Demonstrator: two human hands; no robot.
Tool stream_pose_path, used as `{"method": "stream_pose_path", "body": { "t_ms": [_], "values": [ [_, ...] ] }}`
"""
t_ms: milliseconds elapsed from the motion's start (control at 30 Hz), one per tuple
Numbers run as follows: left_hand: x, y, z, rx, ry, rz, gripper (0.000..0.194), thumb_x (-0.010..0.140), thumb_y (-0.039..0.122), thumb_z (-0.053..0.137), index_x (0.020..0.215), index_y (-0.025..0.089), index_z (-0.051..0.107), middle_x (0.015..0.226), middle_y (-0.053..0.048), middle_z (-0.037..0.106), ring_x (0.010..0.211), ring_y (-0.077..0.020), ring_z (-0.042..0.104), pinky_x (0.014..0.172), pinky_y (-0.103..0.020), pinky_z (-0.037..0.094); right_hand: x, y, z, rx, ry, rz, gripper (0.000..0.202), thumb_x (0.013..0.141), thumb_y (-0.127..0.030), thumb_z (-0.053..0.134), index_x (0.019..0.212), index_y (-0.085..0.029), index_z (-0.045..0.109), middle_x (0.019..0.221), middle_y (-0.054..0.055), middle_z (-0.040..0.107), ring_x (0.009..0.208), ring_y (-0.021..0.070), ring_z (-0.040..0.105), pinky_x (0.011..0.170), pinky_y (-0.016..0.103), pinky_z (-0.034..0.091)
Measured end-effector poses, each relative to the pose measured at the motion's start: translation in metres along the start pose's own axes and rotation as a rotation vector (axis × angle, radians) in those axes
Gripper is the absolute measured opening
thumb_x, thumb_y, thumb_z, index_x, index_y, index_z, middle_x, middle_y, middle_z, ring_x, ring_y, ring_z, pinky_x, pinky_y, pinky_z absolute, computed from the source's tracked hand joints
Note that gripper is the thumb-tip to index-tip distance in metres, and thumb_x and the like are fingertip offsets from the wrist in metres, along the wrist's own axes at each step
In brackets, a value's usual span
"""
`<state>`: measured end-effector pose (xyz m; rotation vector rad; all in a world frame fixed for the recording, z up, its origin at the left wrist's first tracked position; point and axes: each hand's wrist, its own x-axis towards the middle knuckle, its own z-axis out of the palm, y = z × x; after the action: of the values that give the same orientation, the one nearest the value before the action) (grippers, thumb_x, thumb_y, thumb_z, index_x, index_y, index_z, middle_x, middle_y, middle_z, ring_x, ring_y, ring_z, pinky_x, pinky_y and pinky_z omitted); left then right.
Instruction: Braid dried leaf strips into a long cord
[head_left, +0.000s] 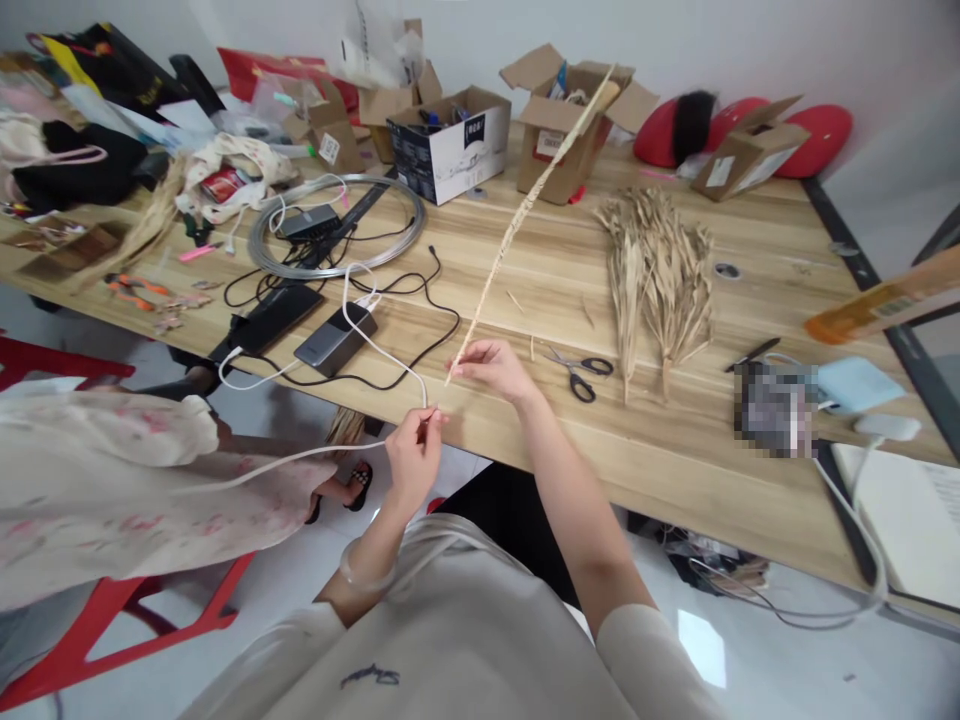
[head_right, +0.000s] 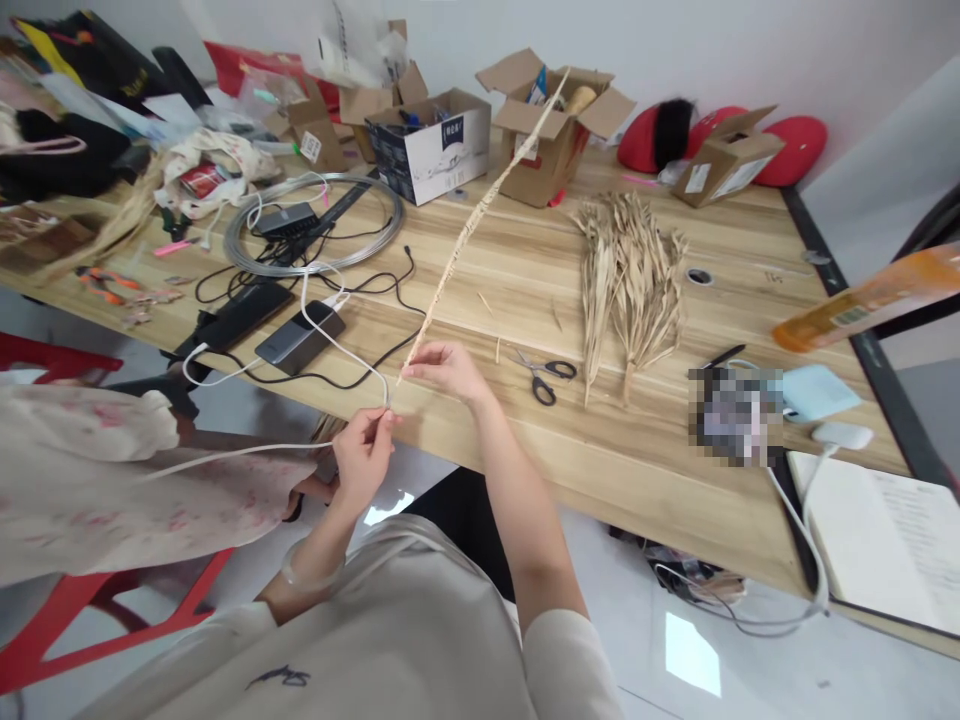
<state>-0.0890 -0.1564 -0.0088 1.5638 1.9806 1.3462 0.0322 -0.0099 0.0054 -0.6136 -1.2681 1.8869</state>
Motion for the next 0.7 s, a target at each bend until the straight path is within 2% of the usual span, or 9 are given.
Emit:
{"method": "stream_pose_path", "body": {
  "t_ms": [100, 233, 367, 500, 600, 700],
  "values": [
    [-0.003, -0.001, 0.002, 0.054, 0.011, 0.071, 0.019, 0.087, 0.031, 0.051, 0.086, 0.015, 0.061, 0.078, -0.005, 0.072, 0.053, -0.0096, 0.061, 0.058, -0.021, 0.048, 0.001, -0.002, -0.005, 0.005, 0.035, -0.035, 0.027, 0.060, -0.028, 0.078, 0.084, -0.017, 0.070, 0.075, 0.001, 0.072, 0.066, 0.0099, 0.064, 0.063, 0.021, 0.050],
    [-0.005, 0.000, 0.007, 0.103, -0.029, 0.140, 0.022, 0.086, 0.031, 0.052, 0.091, 0.013, 0.064, 0.083, -0.008, 0.073, 0.057, -0.0116, 0.063, 0.064, -0.023, 0.050, 0.003, -0.003, -0.009, 0.071, 0.022, -0.026, 0.029, 0.068, -0.032, 0.073, 0.091, -0.016, 0.068, 0.075, 0.002, 0.072, 0.064, 0.0111, 0.065, 0.062, 0.023, 0.051],
    [-0.005, 0.004, 0.009, 0.000, -0.222, 0.029, 0.030, 0.088, 0.033, 0.047, 0.106, 0.013, 0.062, 0.080, -0.007, 0.073, 0.051, -0.0109, 0.062, 0.059, -0.023, 0.050, 0.004, -0.003, -0.012, 0.198, 0.056, -0.012, 0.024, 0.072, -0.025, 0.068, 0.094, -0.016, 0.066, 0.072, 0.000, 0.069, 0.060, 0.0112, 0.064, 0.058, 0.023, 0.050],
    [-0.008, 0.010, 0.006, -0.124, -0.387, -0.101, 0.032, 0.088, 0.037, 0.046, 0.097, 0.012, 0.064, 0.071, -0.005, 0.070, 0.042, -0.0092, 0.056, 0.046, -0.020, 0.045, 0.008, -0.006, -0.019, 0.369, 0.224, -0.040, 0.019, 0.078, -0.016, 0.057, 0.096, -0.017, 0.064, 0.068, -0.003, 0.066, 0.055, 0.0083, 0.061, 0.050, 0.019, 0.046],
    [-0.015, 0.013, 0.006, -0.184, -0.459, -0.155, 0.032, 0.086, 0.038, 0.048, 0.095, 0.013, 0.064, 0.065, -0.003, 0.068, 0.040, -0.0084, 0.053, 0.042, -0.019, 0.043, 0.009, -0.009, -0.024, 0.471, 0.326, -0.055, 0.020, 0.082, -0.014, 0.051, 0.097, -0.018, 0.062, 0.067, -0.004, 0.062, 0.053, 0.0067, 0.058, 0.049, 0.018, 0.044],
    [-0.023, 0.015, 0.009, -0.219, -0.477, -0.189, 0.032, 0.085, 0.040, 0.048, 0.095, 0.013, 0.063, 0.064, -0.002, 0.066, 0.038, -0.0076, 0.051, 0.041, -0.018, 0.041, 0.008, -0.010, -0.026, 0.520, 0.309, -0.045, 0.020, 0.082, -0.015, 0.050, 0.099, -0.018, 0.061, 0.067, -0.004, 0.060, 0.054, 0.0068, 0.055, 0.050, 0.019, 0.044]
  ]
}}
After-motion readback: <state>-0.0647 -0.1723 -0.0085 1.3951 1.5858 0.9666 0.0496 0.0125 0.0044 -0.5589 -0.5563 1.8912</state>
